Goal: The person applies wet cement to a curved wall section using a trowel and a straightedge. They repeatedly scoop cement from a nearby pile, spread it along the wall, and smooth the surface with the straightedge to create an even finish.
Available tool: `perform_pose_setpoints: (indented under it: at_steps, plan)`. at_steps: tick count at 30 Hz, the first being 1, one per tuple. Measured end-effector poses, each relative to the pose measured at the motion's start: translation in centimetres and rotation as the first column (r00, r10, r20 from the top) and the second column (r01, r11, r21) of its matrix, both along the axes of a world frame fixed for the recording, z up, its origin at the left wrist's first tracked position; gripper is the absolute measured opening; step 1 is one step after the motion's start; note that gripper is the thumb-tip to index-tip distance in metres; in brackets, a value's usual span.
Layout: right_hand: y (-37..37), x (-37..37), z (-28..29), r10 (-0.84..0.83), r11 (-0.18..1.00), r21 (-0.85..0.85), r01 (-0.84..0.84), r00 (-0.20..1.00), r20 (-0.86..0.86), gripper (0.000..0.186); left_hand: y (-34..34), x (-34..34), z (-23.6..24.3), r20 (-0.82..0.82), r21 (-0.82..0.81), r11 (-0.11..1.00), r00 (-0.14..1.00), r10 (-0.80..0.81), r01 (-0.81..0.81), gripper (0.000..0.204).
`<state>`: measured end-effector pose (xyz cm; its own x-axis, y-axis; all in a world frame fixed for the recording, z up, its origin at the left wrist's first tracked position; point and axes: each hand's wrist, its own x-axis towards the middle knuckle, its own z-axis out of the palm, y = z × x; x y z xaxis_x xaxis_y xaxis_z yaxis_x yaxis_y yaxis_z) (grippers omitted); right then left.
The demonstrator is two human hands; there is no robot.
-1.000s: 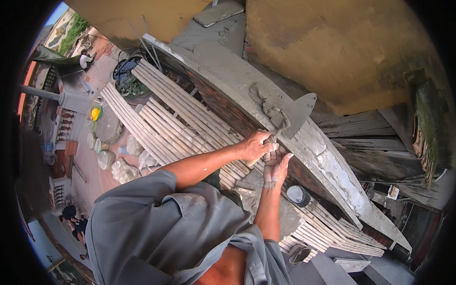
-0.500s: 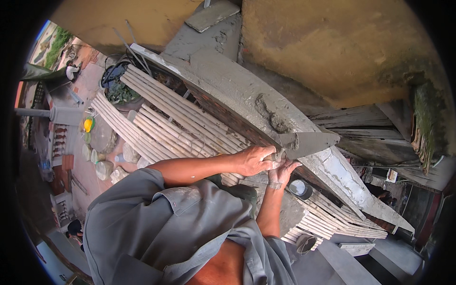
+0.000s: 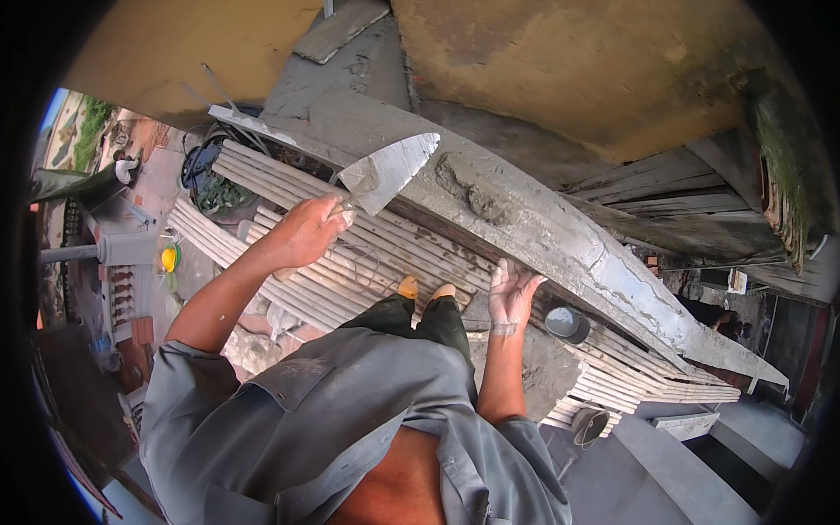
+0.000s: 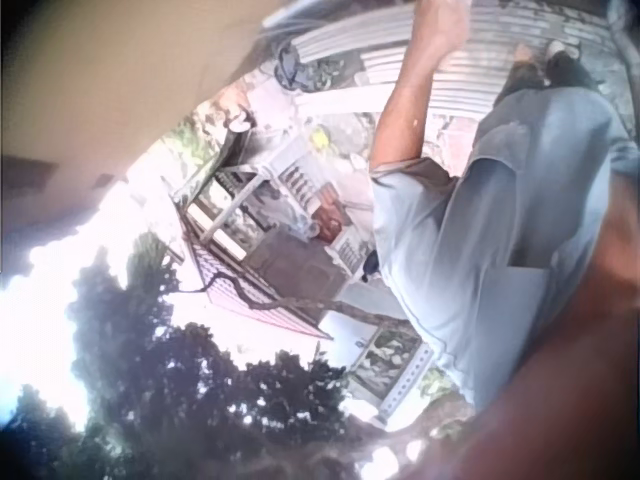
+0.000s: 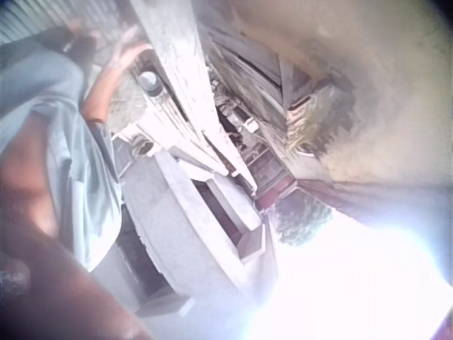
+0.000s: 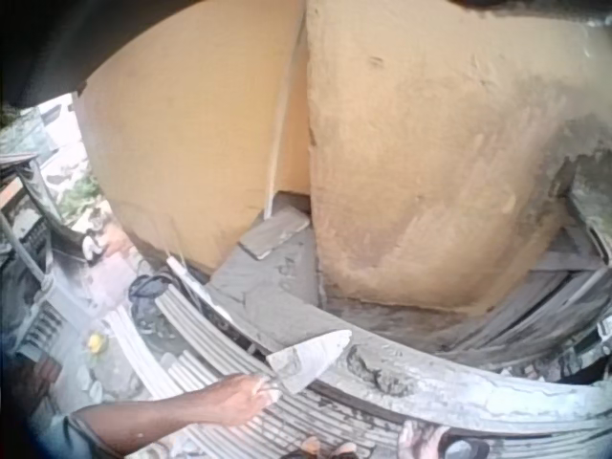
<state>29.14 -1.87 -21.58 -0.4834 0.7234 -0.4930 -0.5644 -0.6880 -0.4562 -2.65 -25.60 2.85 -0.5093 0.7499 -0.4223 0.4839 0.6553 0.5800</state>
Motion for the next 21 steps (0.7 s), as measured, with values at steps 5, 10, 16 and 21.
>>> perform_pose_setpoints:
  at_steps: [5,10,16,21]
  plan:
    - [0.2,0.9,0.0,0.085,0.996,0.008,-0.084,0.995,-0.045,0.068,2.0,2.9,-1.4,0.050,0.043,0.991,0.991,-0.125,0.123,0.042]
    - [0.7,1.2,0.1,0.138,0.989,-0.056,-0.140,0.990,-0.035,0.070,2.8,5.1,-3.0,0.561,0.065,0.982,0.821,0.109,-0.176,0.039]
    - [1.2,1.5,0.4,0.208,0.977,-0.035,-0.208,0.978,-0.007,0.076,-0.1,5.2,-3.0,0.777,0.200,0.932,0.629,0.037,-0.302,0.039]
    - [1.0,1.2,1.6,0.246,0.969,0.041,-0.244,0.968,-0.049,0.079,-4.7,1.6,1.3,0.550,0.259,0.858,0.798,0.246,-0.443,0.062]
